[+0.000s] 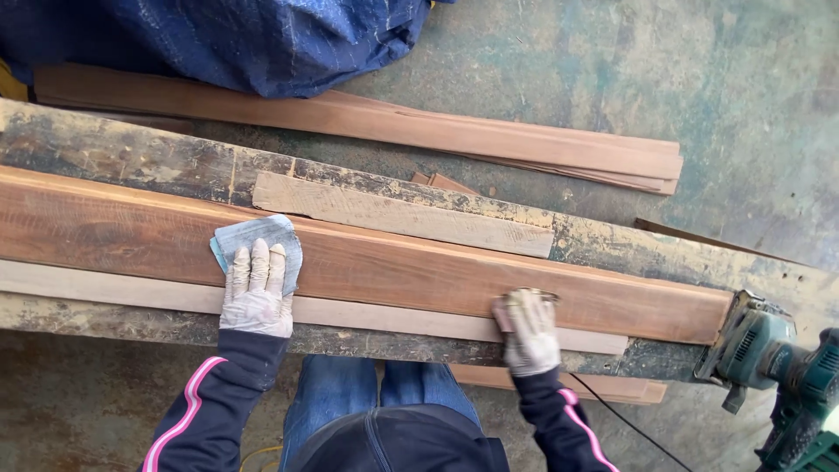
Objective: Sanding wooden boards using an electric orbital sander and manual sandpaper on a workbench.
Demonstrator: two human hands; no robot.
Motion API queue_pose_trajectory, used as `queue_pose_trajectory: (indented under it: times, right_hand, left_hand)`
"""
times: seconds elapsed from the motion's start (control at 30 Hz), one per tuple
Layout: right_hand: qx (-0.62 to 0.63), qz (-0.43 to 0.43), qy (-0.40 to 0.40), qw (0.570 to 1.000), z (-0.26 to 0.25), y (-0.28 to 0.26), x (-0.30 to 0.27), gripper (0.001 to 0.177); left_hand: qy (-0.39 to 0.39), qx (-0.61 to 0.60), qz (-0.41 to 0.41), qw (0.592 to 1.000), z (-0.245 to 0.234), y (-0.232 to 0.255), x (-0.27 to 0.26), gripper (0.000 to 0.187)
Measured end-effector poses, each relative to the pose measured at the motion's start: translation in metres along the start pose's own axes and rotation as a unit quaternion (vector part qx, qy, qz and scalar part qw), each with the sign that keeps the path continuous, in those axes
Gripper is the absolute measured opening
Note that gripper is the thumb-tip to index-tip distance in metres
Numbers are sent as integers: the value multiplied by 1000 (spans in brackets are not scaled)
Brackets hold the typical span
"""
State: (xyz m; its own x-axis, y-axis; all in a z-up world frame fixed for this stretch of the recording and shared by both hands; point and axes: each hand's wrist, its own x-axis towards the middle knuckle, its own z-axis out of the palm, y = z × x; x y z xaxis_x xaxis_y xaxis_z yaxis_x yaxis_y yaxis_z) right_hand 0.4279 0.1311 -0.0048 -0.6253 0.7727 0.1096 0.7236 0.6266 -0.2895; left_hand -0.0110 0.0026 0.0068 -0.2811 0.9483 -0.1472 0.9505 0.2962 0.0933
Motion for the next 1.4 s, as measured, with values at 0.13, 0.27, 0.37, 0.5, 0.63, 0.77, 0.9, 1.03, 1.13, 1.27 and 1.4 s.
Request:
queue_pose_trajectory:
  times: [0.13,0.27,0.37,0.5,0.63,0.77,0.9,1.03,1.13,1.27,1.4]
  right_hand:
    - [-10,141,38,989,3,-10,-17,38]
    - [36,115,136,983,62,-137,42,46]
    - [117,35,84,989,66,-200,70,59]
    - [117,52,94,987,26,-121,42,52]
    - [1,125,133,983,19,-29,-6,37]
    - [-15,192,168,967,56,-94,33,48]
    - [148,0,67,987,51,-176,74,65]
    - [121,61,100,986,14,-28,24,58]
    - [63,155,124,978,-22,85,-34,48]
    - [5,267,150,952,-33,170,-87,35]
    - [-64,263,142,952,-26,135,-66,35]
  left_hand:
    - [8,28,11,1000,-2,4,0,73]
    - [24,31,25,999,-4,3,3,74]
    - [39,21,34,998,1,1,0,72]
    - [44,27,54,997,2,-6,0,69]
    - [51,39,45,997,6,-7,0,69]
    - [53,15,34,998,4,-2,4,68]
    - [70,-20,9,997,13,7,-7,68]
    - [-23,15,63,998,17,128,-8,87]
    - [10,-113,233,966,57,277,-8,70]
    - [-13,-227,307,924,99,383,4,59]
    - [-1,-189,231,954,52,257,14,60]
